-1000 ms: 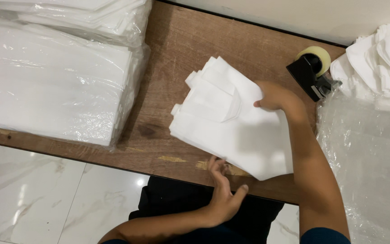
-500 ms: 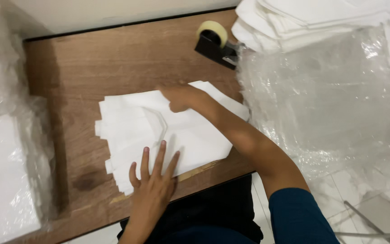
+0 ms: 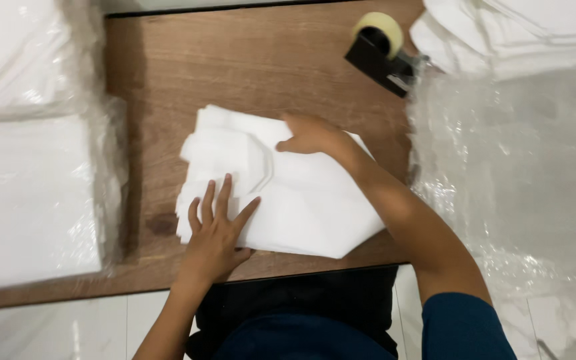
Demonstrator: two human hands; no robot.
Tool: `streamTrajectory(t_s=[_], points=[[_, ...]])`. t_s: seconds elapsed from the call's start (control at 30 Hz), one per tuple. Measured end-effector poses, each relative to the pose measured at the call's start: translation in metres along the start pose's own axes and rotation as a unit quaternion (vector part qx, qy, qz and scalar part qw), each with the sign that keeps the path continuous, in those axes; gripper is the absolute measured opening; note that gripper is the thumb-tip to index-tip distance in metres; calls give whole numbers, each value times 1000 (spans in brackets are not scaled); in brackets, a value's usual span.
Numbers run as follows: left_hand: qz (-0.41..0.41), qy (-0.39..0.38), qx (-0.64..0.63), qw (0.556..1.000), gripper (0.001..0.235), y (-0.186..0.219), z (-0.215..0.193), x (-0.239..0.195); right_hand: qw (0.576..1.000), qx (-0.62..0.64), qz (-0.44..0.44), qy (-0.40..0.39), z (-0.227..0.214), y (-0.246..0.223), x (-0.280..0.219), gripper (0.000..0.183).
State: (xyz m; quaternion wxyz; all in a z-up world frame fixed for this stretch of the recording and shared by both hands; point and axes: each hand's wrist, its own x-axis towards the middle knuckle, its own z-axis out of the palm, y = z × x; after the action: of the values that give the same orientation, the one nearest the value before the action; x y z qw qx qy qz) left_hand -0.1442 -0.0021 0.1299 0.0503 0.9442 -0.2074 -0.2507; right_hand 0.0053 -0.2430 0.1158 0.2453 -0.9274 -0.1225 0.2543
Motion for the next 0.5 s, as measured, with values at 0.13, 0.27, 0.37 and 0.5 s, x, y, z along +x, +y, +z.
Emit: streamTrajectory(t_s=[0.13, 0.27, 0.37, 0.5], points=[[-25, 87, -12, 996, 80, -13, 21, -8, 1000, -4, -15, -11, -21, -24, -32, 81], [-68, 279, -43, 957, 77, -31, 52, -5, 979, 167, 117, 1, -21, -12, -42, 67], [-102, 288, -222, 926, 69, -30, 45, -10, 952, 235, 190, 52, -12, 10, -39, 68], [-93, 207, -430, 874, 56, -7, 8, -26, 906, 350, 186, 148, 13, 22, -33, 73]])
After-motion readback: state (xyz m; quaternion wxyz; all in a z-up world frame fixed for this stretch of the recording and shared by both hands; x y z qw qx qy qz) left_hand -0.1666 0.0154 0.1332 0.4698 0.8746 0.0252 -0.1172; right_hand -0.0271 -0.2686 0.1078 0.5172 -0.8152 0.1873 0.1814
